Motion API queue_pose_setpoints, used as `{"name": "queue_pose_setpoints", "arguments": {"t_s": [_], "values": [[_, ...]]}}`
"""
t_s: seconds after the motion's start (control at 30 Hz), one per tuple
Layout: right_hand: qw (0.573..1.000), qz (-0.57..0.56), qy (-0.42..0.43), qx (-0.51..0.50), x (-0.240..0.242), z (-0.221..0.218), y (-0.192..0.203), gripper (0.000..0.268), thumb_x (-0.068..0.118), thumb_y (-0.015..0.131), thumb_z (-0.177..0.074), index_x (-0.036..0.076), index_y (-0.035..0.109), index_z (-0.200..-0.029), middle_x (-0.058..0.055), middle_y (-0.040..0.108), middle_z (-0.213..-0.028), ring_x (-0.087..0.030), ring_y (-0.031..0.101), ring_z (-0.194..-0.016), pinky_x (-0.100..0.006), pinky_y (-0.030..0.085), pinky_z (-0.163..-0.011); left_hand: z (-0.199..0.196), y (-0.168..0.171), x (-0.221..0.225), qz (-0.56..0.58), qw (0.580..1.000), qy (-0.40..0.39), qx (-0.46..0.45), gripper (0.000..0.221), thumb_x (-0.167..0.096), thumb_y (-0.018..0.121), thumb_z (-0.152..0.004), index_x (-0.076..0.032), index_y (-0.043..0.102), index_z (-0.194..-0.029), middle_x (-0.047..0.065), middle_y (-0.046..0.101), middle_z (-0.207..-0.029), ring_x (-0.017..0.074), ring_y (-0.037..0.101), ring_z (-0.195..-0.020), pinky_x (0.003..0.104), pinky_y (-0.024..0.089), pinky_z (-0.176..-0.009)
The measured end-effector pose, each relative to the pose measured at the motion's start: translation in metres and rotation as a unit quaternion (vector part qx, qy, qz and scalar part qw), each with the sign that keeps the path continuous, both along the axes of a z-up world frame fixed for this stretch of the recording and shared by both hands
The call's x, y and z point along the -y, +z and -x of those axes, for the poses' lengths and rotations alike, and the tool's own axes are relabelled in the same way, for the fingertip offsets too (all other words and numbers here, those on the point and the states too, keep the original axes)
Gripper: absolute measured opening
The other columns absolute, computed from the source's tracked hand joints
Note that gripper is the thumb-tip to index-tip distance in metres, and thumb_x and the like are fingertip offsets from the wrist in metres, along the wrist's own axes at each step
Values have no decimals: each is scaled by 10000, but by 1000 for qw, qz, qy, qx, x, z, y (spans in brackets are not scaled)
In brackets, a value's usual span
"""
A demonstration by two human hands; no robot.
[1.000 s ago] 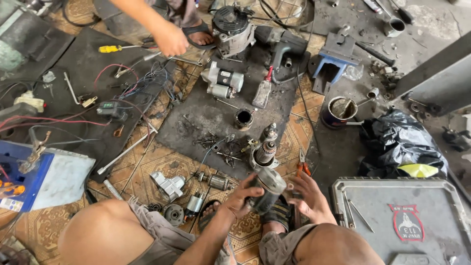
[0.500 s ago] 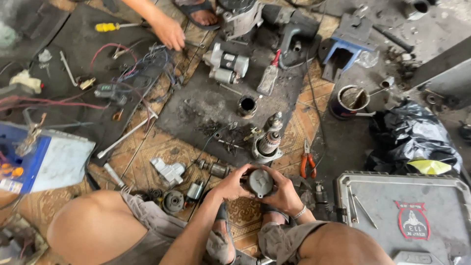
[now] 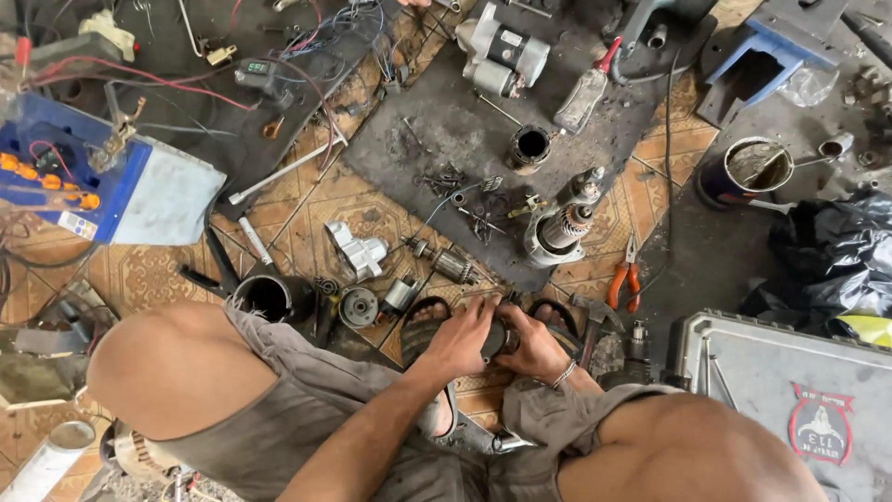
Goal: Disassembling a starter motor to inspect and replace carbon brushes using pliers and other hand tools.
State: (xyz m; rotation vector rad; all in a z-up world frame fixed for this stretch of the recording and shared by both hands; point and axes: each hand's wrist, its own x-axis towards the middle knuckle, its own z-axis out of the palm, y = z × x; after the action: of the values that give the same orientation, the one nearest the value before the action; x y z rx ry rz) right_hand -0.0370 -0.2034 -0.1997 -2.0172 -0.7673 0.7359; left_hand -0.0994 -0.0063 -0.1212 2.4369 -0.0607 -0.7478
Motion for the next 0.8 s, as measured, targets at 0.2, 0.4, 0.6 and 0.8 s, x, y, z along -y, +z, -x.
{"name": "queue_pose_setpoints", "arguments": {"t_s": [0.2, 0.4, 0.6, 0.8], "values": [[951, -139, -73, -266, 7, 14, 43, 633, -12, 692, -813, 55, 547, -1425, -251, 572, -1420, -487, 390, -1435, -666, 388, -1129, 17, -18, 2, 45, 997, 9, 55, 842, 86, 656, -678, 37, 355, -1463, 302, 325, -1400, 575, 555, -1101, 456, 597, -578], [971, -36, -160, -176, 23, 25, -15, 408, 322, 873, -856, 73, 766, -1162, -165, 798, -938, -248, 758, -947, -423, 606, -826, 19, 17, 16, 35, 999, 6, 36, 682, 16, 655, -706, 10, 342, -1311, 269, 288, -1319, 525, 490, -1123, 427, 589, -631], [896, -87, -286, -329, 20, 31, -29, 228, 179, 755, -943, 10, 743, -1095, -223, 740, -769, -274, 752, -687, -360, 663, -565, 19, -8, 15, 84, 993, 49, 59, 681, -90, 724, -701, -49, 356, -1272, 205, 311, -1278, 582, 386, -1240, 446, 626, -732], [901, -82, -286, -316, 21, 31, -38, 229, 209, 756, -952, 0, 746, -1044, -217, 721, -751, -272, 750, -671, -369, 668, -555, 21, -9, 15, 103, 990, 58, 71, 680, -95, 755, -675, -62, 386, -1246, 187, 345, -1244, 580, 367, -1239, 448, 638, -714]]}}
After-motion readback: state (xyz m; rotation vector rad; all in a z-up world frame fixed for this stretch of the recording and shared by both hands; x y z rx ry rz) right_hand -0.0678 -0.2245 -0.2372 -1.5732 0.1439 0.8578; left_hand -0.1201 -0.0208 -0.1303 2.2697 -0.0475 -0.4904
